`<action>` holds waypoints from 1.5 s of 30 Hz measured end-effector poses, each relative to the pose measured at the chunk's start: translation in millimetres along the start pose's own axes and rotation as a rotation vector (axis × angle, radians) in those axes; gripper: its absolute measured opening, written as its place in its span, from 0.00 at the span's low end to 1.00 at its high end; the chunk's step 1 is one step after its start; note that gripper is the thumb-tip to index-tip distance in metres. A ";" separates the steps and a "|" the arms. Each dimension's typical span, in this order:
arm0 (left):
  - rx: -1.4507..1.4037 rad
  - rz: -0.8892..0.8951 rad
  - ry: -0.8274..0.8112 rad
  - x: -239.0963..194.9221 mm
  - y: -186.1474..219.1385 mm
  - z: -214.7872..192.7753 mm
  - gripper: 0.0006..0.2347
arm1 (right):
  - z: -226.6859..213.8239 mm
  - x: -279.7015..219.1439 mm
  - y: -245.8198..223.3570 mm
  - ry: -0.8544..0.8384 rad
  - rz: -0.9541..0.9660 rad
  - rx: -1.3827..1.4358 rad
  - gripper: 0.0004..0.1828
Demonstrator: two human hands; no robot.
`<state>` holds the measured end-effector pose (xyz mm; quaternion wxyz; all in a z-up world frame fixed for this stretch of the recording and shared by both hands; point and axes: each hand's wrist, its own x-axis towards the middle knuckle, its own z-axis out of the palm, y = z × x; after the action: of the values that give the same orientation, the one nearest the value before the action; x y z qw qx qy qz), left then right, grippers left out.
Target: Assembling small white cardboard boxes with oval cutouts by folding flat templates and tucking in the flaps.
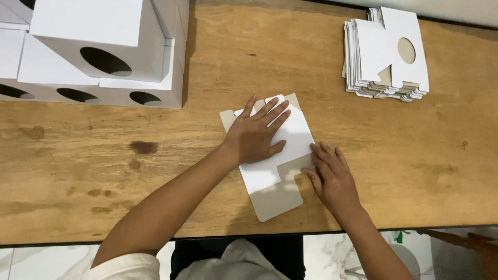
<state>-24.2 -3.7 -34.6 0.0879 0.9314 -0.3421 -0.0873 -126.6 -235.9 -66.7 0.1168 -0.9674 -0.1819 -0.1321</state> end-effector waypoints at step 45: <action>-0.709 -0.425 0.784 -20.8 -40.2 10.6 0.28 | -4.8 82.2 -66.0 -0.263 -0.275 0.266 0.25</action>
<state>-17.2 39.0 -51.7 0.4959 0.8562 -0.0387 0.1397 -79.0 -151.0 -25.9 0.1996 -0.9185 -0.3414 0.0054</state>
